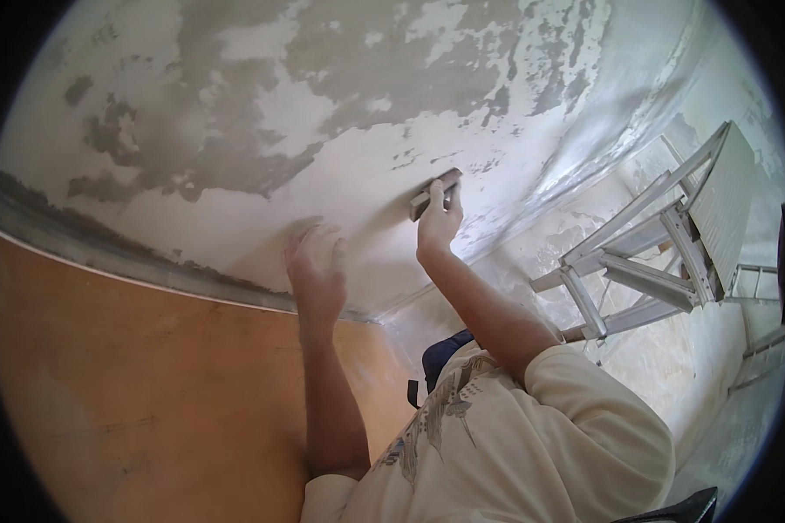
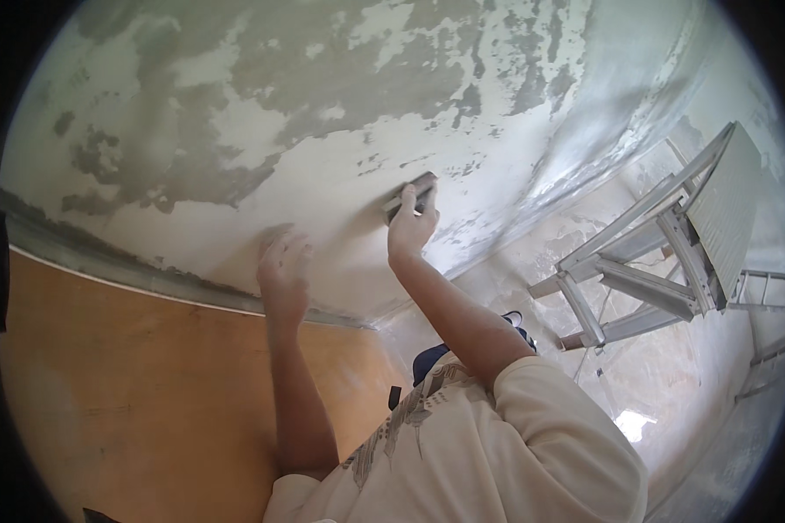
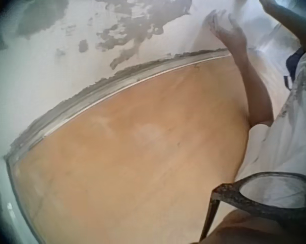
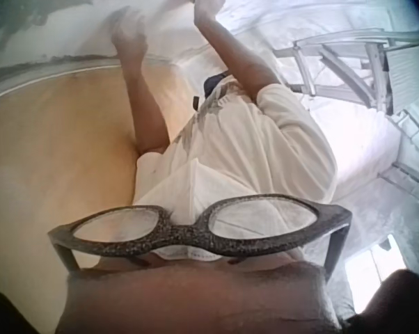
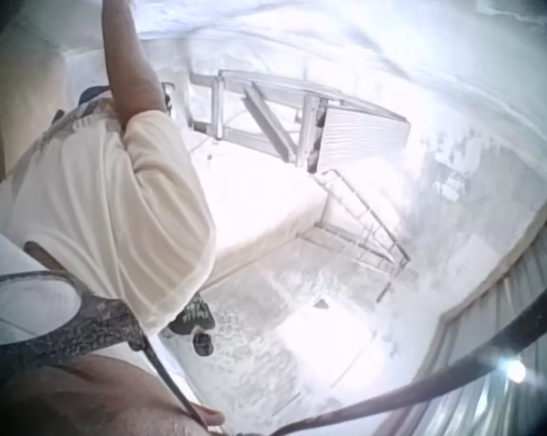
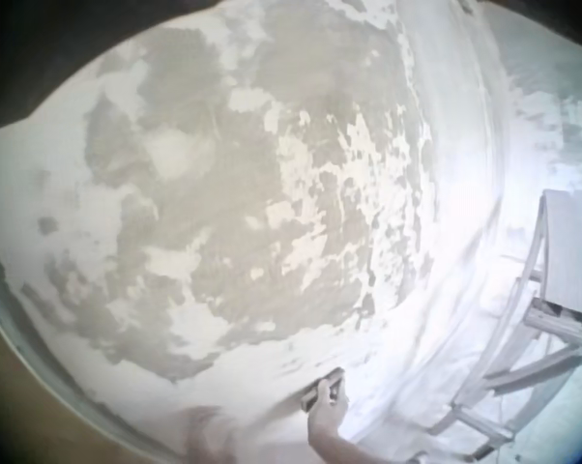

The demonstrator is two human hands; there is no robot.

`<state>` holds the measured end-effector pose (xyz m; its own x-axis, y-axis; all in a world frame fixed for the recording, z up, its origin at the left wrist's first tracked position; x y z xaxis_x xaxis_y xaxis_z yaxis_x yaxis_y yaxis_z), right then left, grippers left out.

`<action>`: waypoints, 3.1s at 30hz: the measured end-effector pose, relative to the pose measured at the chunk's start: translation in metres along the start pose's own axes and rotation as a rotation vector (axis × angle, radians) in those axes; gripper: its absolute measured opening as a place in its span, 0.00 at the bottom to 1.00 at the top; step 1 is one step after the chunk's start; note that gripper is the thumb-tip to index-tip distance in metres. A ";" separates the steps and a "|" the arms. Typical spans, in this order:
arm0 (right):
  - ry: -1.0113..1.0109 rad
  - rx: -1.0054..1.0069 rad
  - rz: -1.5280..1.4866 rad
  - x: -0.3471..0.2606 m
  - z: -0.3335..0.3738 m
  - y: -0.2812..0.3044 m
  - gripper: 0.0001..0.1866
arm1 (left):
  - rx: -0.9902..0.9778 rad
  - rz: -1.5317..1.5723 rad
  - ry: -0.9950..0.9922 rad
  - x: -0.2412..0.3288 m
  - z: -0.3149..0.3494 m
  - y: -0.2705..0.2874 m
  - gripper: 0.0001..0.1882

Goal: The person sands a ceiling area with a sanding block and then uses a scraper to remove material from the surface.

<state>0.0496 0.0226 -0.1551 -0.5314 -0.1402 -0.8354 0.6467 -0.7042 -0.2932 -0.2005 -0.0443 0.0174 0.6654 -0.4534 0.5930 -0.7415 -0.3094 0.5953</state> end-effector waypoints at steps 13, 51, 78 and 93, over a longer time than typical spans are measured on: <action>-0.169 0.040 -0.038 0.065 0.023 -0.024 0.34 | -0.123 0.085 0.090 -0.024 0.014 -0.031 0.13; -0.124 0.213 -0.117 0.027 -0.053 0.010 0.22 | -0.184 0.120 0.316 -0.057 0.027 -0.047 0.14; -0.009 0.006 -0.302 -0.076 -0.077 0.041 0.15 | -0.253 0.061 0.155 -0.028 0.013 -0.020 0.13; 0.211 0.284 -0.120 -0.118 -0.138 0.095 0.25 | -0.073 -0.012 -0.007 -0.010 0.011 -0.022 0.10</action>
<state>0.2492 0.0685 -0.1489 -0.4510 0.0807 -0.8889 0.3928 -0.8763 -0.2789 -0.1919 -0.0424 -0.0081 0.6732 -0.4558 0.5823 -0.7252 -0.2533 0.6402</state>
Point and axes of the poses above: each hand's wrist, its own z-axis away from the middle knuckle, its own y-axis out of the back of the hand, x = y × z, the point moved 10 cm from there along -z, towards the middle knuckle, and after that the axes turned 12 degrees about -y, right-handed, at the moved point
